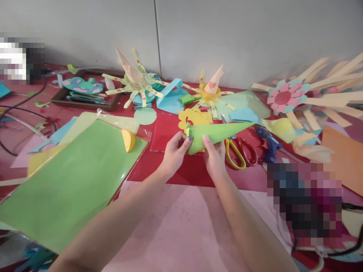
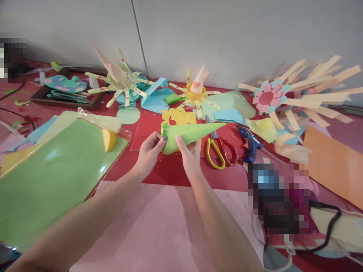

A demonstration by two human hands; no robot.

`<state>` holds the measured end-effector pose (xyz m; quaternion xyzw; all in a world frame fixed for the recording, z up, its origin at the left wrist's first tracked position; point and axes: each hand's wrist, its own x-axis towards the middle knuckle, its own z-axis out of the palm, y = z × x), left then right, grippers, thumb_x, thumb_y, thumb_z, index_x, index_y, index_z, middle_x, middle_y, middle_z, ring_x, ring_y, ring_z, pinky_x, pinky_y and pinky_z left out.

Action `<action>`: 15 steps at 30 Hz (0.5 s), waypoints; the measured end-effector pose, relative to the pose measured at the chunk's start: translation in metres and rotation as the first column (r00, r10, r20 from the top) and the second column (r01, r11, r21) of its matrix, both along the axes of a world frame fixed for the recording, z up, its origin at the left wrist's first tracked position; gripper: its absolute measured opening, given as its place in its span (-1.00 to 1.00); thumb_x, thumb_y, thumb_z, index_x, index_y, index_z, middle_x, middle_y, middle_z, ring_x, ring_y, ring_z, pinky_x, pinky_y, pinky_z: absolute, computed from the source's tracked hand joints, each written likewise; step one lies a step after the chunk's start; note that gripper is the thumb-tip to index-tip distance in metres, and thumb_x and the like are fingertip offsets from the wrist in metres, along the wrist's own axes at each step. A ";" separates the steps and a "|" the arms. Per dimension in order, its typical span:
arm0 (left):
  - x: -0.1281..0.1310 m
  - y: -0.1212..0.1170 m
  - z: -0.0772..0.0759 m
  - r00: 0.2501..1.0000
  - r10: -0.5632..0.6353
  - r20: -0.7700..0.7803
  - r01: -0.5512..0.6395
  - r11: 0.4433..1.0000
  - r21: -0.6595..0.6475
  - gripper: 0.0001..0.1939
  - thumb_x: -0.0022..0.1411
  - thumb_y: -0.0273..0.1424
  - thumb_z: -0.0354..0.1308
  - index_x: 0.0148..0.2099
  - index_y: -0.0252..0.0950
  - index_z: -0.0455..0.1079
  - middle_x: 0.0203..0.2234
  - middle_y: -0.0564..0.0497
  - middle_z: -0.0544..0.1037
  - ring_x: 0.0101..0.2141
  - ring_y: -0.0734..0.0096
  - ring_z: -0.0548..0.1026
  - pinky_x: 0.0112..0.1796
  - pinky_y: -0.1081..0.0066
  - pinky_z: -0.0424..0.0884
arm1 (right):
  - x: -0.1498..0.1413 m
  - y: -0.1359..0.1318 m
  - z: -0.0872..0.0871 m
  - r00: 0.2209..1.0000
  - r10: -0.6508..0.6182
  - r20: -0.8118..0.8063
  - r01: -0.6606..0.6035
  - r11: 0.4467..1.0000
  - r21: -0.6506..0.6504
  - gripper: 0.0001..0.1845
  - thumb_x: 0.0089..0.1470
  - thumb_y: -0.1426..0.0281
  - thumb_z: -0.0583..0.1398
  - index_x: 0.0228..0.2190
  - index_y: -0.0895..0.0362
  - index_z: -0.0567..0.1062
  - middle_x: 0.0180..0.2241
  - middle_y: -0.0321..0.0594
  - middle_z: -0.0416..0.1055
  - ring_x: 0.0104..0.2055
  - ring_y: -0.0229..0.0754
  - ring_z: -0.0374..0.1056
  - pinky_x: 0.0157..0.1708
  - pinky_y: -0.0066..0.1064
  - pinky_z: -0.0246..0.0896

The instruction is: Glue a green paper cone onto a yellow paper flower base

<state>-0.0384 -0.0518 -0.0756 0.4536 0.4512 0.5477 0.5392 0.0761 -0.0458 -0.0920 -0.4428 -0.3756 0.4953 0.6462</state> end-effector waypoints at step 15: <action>0.003 -0.001 0.005 1.000 0.002 0.030 -0.001 0.999 -0.048 -0.63 0.06 -0.13 0.24 -0.51 -0.28 0.22 -0.58 0.14 0.28 -0.52 0.57 0.23 -0.45 0.51 0.24 | 0.002 0.002 0.008 0.995 0.006 -0.100 -0.010 0.999 -0.037 -0.51 -0.08 0.17 0.29 -0.07 -0.01 0.42 -0.09 -0.24 0.48 -0.02 -0.10 0.39 0.03 -0.12 0.28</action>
